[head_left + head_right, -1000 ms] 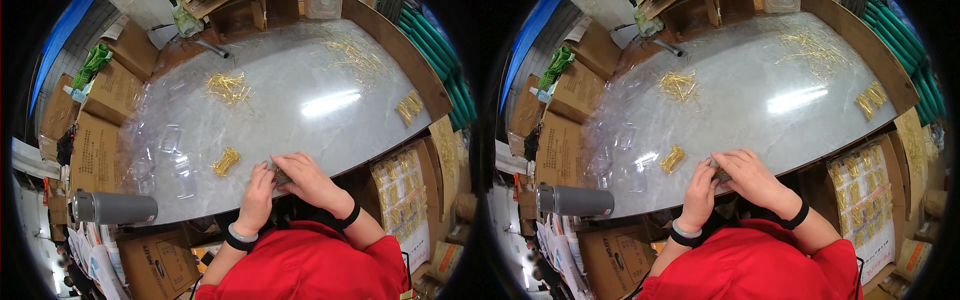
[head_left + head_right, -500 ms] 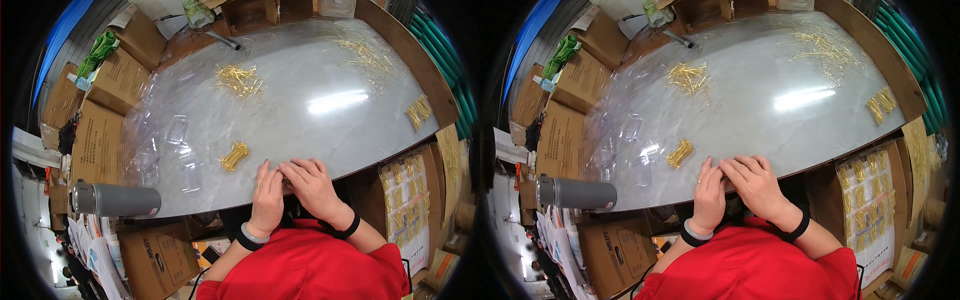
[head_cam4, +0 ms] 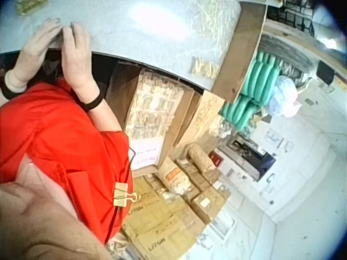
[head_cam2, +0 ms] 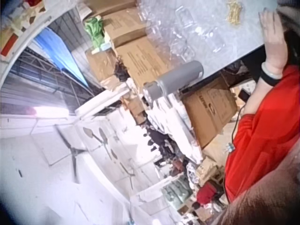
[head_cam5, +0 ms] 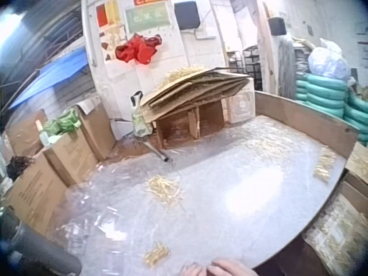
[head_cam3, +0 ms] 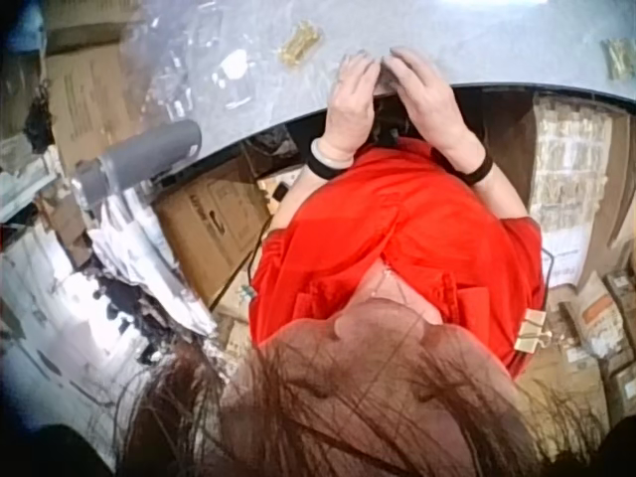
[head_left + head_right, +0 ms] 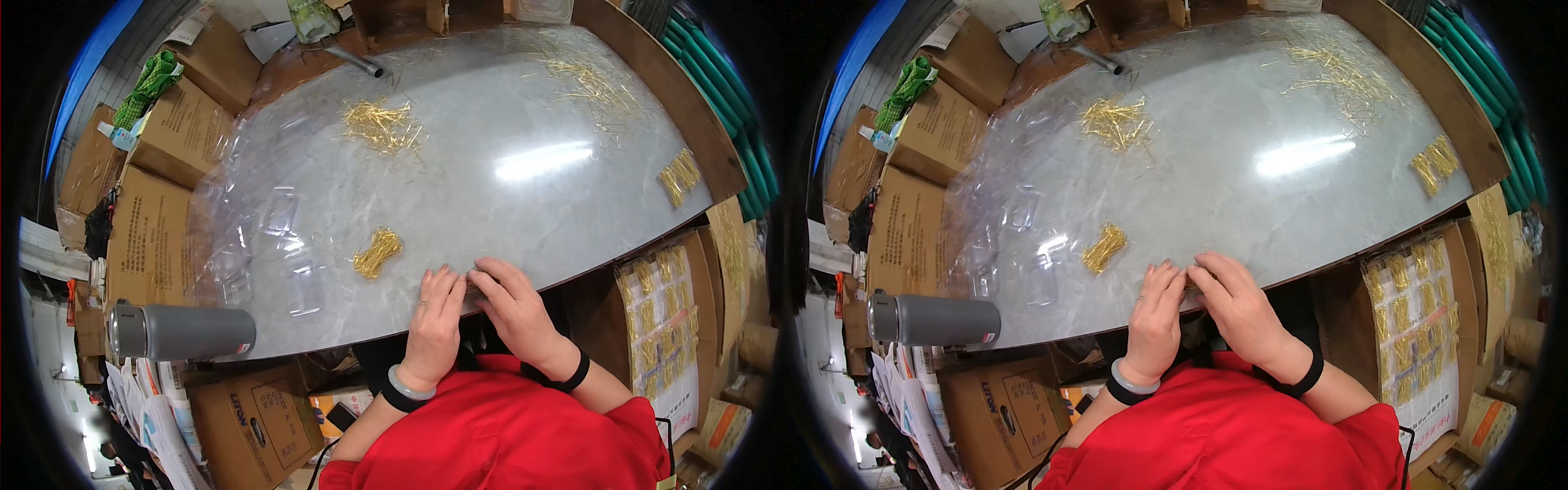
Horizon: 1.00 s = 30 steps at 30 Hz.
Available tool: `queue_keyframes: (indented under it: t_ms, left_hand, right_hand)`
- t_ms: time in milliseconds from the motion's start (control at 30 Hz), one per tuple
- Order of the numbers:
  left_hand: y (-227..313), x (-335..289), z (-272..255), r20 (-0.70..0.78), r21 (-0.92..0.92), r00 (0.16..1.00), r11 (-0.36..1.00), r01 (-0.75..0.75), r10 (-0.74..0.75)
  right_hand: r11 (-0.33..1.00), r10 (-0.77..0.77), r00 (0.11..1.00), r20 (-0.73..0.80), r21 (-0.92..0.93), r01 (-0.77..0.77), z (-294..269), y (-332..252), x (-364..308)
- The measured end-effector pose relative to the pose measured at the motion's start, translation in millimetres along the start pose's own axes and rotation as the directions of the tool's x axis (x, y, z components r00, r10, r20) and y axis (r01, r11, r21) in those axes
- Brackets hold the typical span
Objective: Sorting and putting small gold-colored metal parts into individual plastic bags.
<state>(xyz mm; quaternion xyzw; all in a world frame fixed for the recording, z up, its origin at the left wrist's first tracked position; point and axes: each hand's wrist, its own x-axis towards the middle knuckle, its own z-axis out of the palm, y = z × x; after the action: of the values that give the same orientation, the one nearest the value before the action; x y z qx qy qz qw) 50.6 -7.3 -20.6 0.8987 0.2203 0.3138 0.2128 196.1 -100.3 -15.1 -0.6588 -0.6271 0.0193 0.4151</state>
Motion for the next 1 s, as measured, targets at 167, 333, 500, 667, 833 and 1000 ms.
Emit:
queue_keyframes:
  t_ms: [167, 333, 500, 667, 833, 1000]
  left_hand:
    - [-3.8, -4.3, -1.0, 0.041, -0.001, 0.999, 1.000, 0.017, -0.017]
    - [-0.4, 2.7, -3.7, 0.063, -0.048, 0.998, 0.999, 0.003, 0.001]
    - [-3.1, 3.0, -0.6, 0.099, -0.021, 0.995, 0.999, -0.031, 0.033]
    - [0.0, 4.1, -1.0, 0.095, -0.090, 0.995, 0.995, 0.048, -0.039]
    - [0.1, -0.3, 0.1, 0.056, 0.010, 0.998, 1.000, 0.029, -0.029]
    - [-6.2, -6.1, 2.5, -0.015, -0.041, 1.000, 0.999, 0.002, -0.002]
  right_hand:
    - [0.997, -0.007, 0.994, 0.113, -0.075, 0.015, -18.0, 7.5, 19.1]
    - [0.998, -0.013, 0.991, 0.133, -0.057, 0.021, -23.3, 15.6, 12.2]
    - [0.997, -0.002, 0.999, 0.033, -0.082, 0.005, -3.5, 8.4, 7.5]
    - [0.995, -0.059, 0.993, 0.104, 0.085, 0.050, 16.1, -12.4, 11.6]
    - [0.946, 0.062, 0.994, 0.091, 0.312, -0.087, -4.7, -3.9, 18.6]
    - [0.986, -0.167, 0.981, 0.095, -0.003, 0.168, 0.9, 4.5, 14.9]
